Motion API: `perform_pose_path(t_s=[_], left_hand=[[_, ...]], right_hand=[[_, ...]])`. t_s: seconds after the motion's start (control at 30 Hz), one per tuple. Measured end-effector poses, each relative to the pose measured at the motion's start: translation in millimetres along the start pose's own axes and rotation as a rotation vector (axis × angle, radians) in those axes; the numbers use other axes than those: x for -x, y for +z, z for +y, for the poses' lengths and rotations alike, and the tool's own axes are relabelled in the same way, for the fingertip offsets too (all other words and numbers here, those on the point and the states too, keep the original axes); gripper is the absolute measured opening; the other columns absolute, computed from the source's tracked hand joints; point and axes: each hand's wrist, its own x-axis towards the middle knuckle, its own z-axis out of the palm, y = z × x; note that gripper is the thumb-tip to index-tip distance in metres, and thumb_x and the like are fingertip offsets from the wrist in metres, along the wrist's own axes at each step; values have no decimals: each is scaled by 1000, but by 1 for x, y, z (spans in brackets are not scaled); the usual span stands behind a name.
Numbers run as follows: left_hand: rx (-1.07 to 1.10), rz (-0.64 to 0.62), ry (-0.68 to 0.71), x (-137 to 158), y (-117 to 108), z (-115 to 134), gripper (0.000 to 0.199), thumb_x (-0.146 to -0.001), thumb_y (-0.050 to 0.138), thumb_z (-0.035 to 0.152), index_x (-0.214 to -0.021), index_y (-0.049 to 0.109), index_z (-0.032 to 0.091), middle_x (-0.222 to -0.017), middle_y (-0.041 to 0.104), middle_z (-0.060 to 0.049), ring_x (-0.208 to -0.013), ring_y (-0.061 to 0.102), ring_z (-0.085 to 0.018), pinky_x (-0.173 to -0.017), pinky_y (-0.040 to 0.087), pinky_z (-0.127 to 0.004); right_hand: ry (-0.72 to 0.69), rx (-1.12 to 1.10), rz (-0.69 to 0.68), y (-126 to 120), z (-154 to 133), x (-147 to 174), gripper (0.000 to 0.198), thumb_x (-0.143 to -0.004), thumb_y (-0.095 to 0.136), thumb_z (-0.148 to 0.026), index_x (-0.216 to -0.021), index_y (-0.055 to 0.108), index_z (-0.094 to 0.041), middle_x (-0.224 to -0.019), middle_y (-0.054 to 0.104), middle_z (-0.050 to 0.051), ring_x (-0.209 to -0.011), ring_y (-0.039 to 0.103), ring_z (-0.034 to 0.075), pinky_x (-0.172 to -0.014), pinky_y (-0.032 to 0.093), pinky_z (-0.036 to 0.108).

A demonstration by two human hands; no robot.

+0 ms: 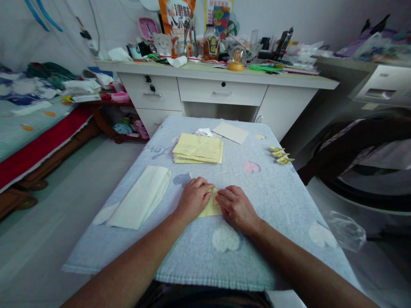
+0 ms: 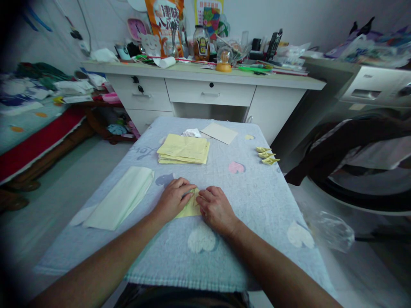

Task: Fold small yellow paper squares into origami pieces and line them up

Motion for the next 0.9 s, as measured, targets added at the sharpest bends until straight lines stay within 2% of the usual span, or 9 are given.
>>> perform_pose_path(t_s=[0.53,0.77,0.9], left_hand=[[-29,-19,29,1,1,1,29,-83,57,13,-108,65,24,-98,57,-4,-95,52,-20,-87,45,-35],[-40,-10,-13,0,1,2,42,-84,56,15,-125,51,19,-107,58,-7,-100,52,-22,-91,45,-38],[-22,-14,-4,1,0,2,36,-84,56,14,-120,56,21,-104,58,-6,-99,52,-22,-90,44,-37]], right_hand=[[-22,-29,33,3,2,1,30,-79,55,-7,-106,67,-16,-117,66,7,-106,51,25,-90,47,40],[4,-17,32,3,0,1,30,-81,53,-8,-107,67,-16,-116,66,8,-106,51,25,-91,46,41],[7,-17,18,3,0,1,29,-81,54,-8,-106,67,-16,-116,66,8,-105,52,24,-91,46,40]])
